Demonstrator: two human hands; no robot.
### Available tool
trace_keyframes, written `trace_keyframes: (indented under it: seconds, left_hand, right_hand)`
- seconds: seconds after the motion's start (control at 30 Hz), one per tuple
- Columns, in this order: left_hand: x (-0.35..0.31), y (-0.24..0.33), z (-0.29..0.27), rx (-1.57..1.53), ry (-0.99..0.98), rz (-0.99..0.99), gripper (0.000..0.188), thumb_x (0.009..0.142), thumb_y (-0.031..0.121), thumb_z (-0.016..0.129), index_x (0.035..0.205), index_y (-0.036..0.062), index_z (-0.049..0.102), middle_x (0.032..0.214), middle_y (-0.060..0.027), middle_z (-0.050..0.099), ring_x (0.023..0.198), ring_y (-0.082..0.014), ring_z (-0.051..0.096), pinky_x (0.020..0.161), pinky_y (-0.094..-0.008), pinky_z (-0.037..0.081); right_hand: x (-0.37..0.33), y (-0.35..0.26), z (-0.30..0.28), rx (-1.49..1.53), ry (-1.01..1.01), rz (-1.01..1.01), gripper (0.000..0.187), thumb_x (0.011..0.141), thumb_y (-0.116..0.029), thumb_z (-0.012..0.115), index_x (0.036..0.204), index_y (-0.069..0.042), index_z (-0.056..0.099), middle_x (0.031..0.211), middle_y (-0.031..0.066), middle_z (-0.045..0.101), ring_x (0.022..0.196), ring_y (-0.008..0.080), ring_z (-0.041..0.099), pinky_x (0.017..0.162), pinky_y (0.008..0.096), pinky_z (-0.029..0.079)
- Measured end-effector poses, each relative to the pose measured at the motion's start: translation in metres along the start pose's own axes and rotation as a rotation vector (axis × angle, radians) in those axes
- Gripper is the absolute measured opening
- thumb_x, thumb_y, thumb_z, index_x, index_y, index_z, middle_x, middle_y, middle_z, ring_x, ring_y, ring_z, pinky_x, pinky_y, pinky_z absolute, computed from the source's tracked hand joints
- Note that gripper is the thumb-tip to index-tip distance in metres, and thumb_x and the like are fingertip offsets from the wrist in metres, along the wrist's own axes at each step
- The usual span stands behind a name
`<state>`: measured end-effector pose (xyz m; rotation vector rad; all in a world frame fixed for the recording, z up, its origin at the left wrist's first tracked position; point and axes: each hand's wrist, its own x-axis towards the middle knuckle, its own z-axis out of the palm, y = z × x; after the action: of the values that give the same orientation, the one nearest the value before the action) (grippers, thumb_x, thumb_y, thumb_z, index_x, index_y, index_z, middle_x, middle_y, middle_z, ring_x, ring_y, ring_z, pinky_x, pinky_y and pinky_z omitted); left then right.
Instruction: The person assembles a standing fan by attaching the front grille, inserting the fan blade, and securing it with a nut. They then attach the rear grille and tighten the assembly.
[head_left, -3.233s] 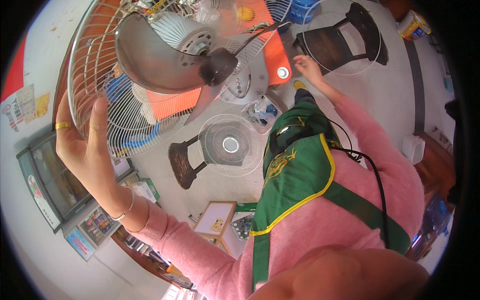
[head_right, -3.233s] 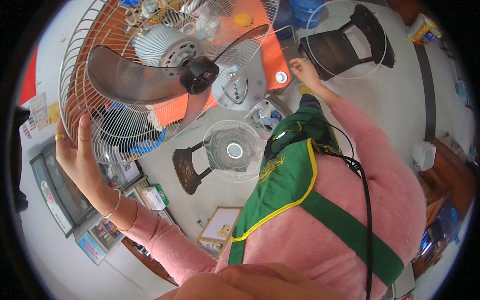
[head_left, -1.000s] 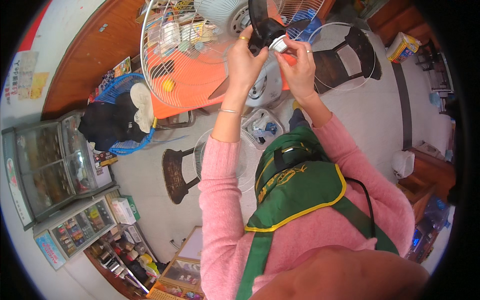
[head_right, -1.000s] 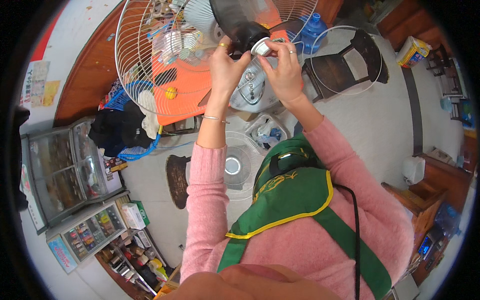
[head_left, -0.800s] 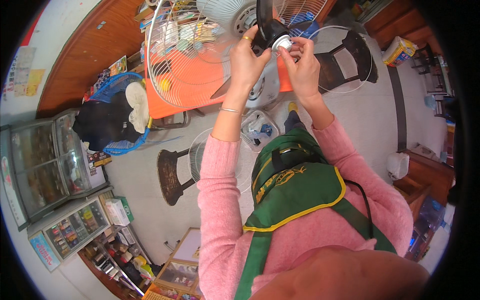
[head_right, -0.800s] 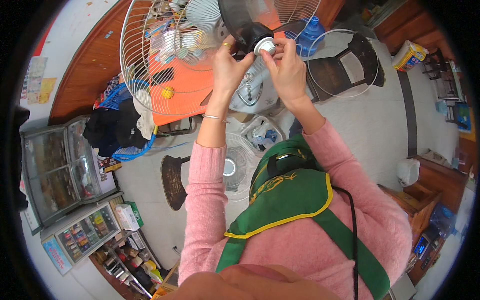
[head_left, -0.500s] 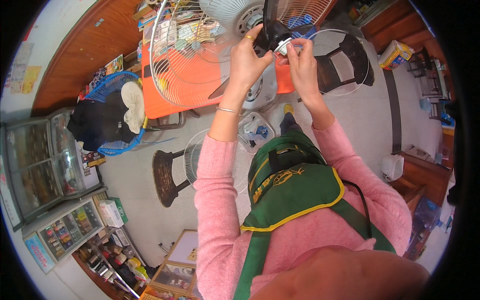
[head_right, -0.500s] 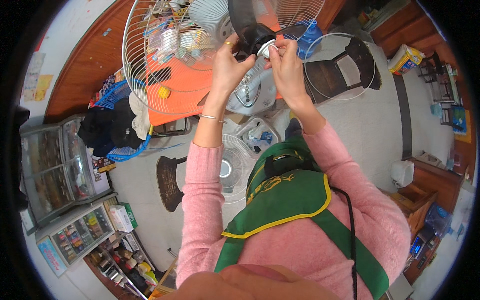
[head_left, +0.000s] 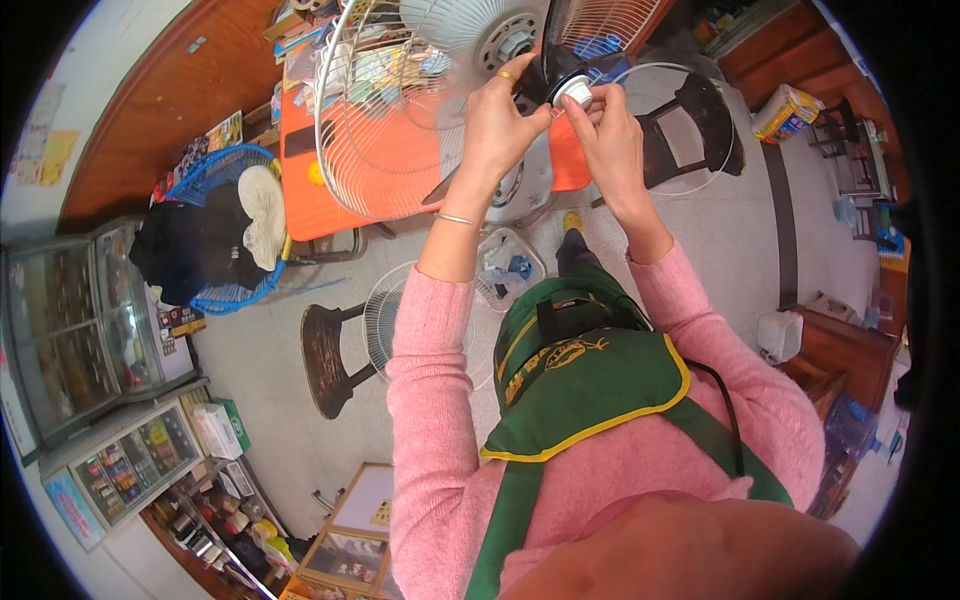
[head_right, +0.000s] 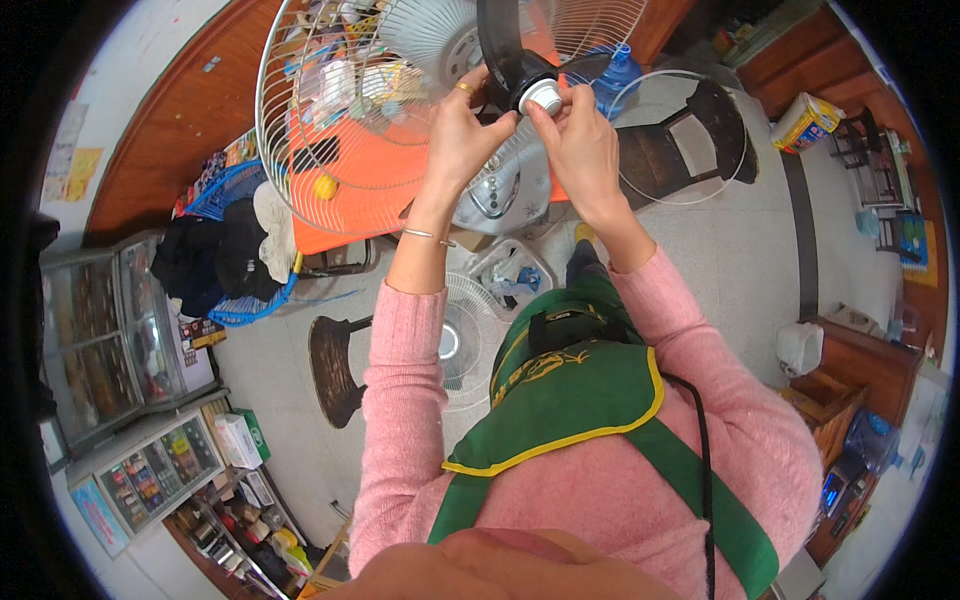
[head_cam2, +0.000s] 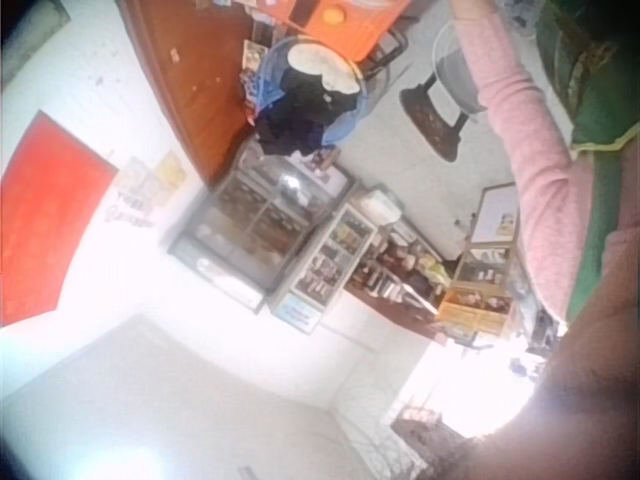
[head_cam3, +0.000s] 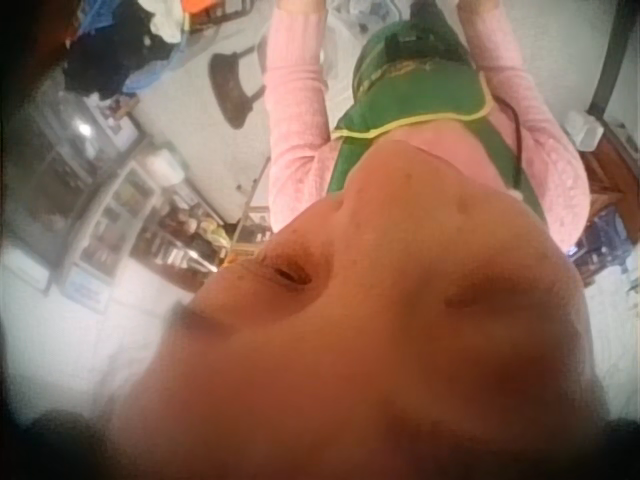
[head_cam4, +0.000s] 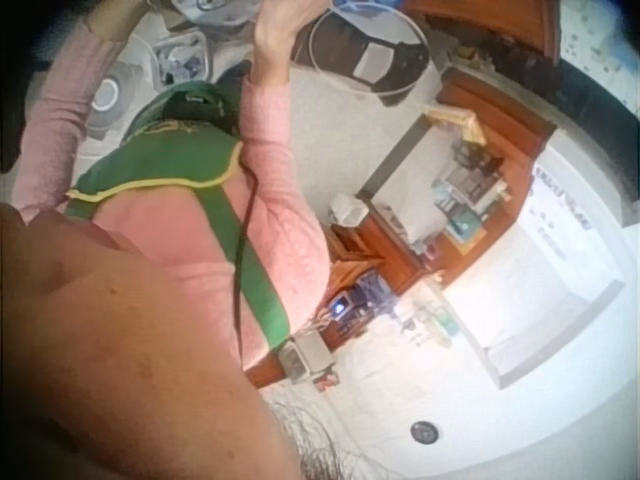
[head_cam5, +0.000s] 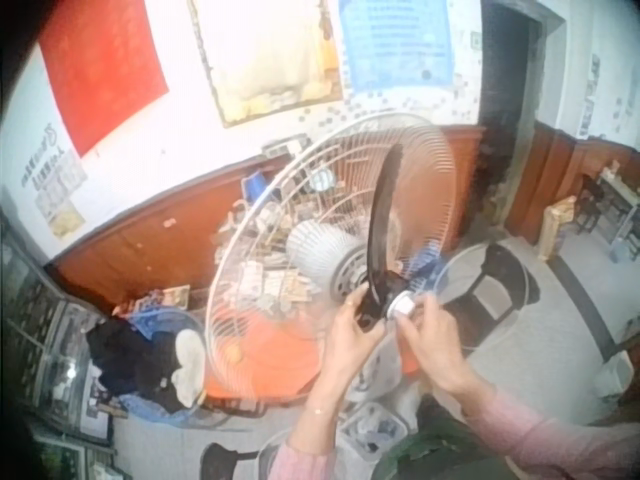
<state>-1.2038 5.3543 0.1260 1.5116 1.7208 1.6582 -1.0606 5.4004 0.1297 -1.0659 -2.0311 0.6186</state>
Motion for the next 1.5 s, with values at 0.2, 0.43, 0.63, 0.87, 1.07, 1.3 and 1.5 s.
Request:
trace_keyframes:
  seconds: [0.2, 0.43, 0.63, 0.87, 1.07, 1.3, 1.5]
  left_hand:
    - [-0.001, 0.004, 0.002, 0.023, -0.002, -0.022, 0.053, 0.067, 0.003, 0.069, 0.117, -0.0057, 0.054, 0.1, -0.0139, 0.067, 0.093, -0.0178, 0.064, 0.084, -0.0295, 0.049]
    - [0.0, 0.001, 0.002, -0.039, -0.023, -0.033, 0.049, 0.068, 0.002, 0.068, 0.115, -0.0043, 0.055, 0.099, -0.0103, 0.066, 0.091, -0.0164, 0.063, 0.082, -0.0286, 0.048]
    - [0.0, -0.004, 0.001, 0.009, -0.027, -0.057, 0.055, 0.065, 0.004, 0.07, 0.117, -0.0062, 0.053, 0.099, -0.0168, 0.066, 0.093, -0.0224, 0.065, 0.081, -0.0304, 0.05]
    - [0.001, 0.002, 0.004, 0.072, -0.017, -0.072, 0.055, 0.065, 0.003, 0.071, 0.117, -0.0052, 0.054, 0.098, -0.015, 0.066, 0.09, -0.0209, 0.065, 0.08, -0.0301, 0.05]
    - [0.002, 0.009, 0.004, 0.029, -0.031, -0.127, 0.05, 0.066, 0.001, 0.07, 0.114, -0.0027, 0.056, 0.096, -0.01, 0.066, 0.087, -0.0174, 0.064, 0.076, -0.0292, 0.051]
    - [0.001, 0.014, 0.006, -0.007, -0.053, -0.159, 0.042, 0.069, 0.0, 0.068, 0.109, -0.0004, 0.058, 0.091, -0.0061, 0.064, 0.082, -0.0115, 0.062, 0.074, -0.0256, 0.051]
    - [0.002, 0.009, 0.011, -0.215, -0.082, -0.197, 0.046, 0.071, -0.003, 0.068, 0.114, -0.0012, 0.054, 0.098, -0.0066, 0.062, 0.088, -0.0119, 0.06, 0.077, -0.0251, 0.051]
  right_hand:
    - [0.002, 0.002, 0.007, 0.203, 0.112, -0.007, 0.034, 0.086, -0.024, 0.063, 0.1, 0.002, 0.045, 0.079, 0.0154, 0.062, 0.066, 0.0244, 0.063, 0.058, 0.0342, 0.048]
    - [0.0, 0.005, 0.009, 0.436, -0.003, 0.061, 0.034, 0.086, -0.019, 0.062, 0.103, 0.003, 0.041, 0.08, 0.0145, 0.063, 0.067, 0.0238, 0.064, 0.058, 0.0326, 0.049]
    - [-0.001, 0.008, 0.001, 0.176, -0.105, 0.095, 0.038, 0.085, -0.02, 0.064, 0.105, 0.003, 0.042, 0.074, 0.0134, 0.062, 0.065, 0.0245, 0.063, 0.057, 0.033, 0.047]
    - [0.005, 0.009, 0.002, 0.102, 0.092, 0.049, 0.032, 0.086, -0.027, 0.063, 0.097, -0.003, 0.045, 0.069, 0.0135, 0.06, 0.063, 0.0312, 0.06, 0.054, 0.0375, 0.045]
    - [0.003, 0.013, 0.013, 0.3, 0.078, 0.013, 0.035, 0.085, -0.024, 0.063, 0.099, 0.0, 0.042, 0.069, 0.0157, 0.06, 0.065, 0.0321, 0.062, 0.055, 0.0399, 0.046]
    - [-0.002, 0.014, 0.003, 0.249, -0.02, 0.078, 0.039, 0.086, -0.027, 0.061, 0.104, 0.002, 0.043, 0.07, 0.0181, 0.061, 0.064, 0.0328, 0.063, 0.054, 0.0404, 0.048]
    - [0.006, 0.017, 0.006, 0.18, 0.128, 0.109, 0.038, 0.086, -0.035, 0.059, 0.098, -0.002, 0.044, 0.065, 0.015, 0.061, 0.062, 0.0342, 0.062, 0.052, 0.0428, 0.046]
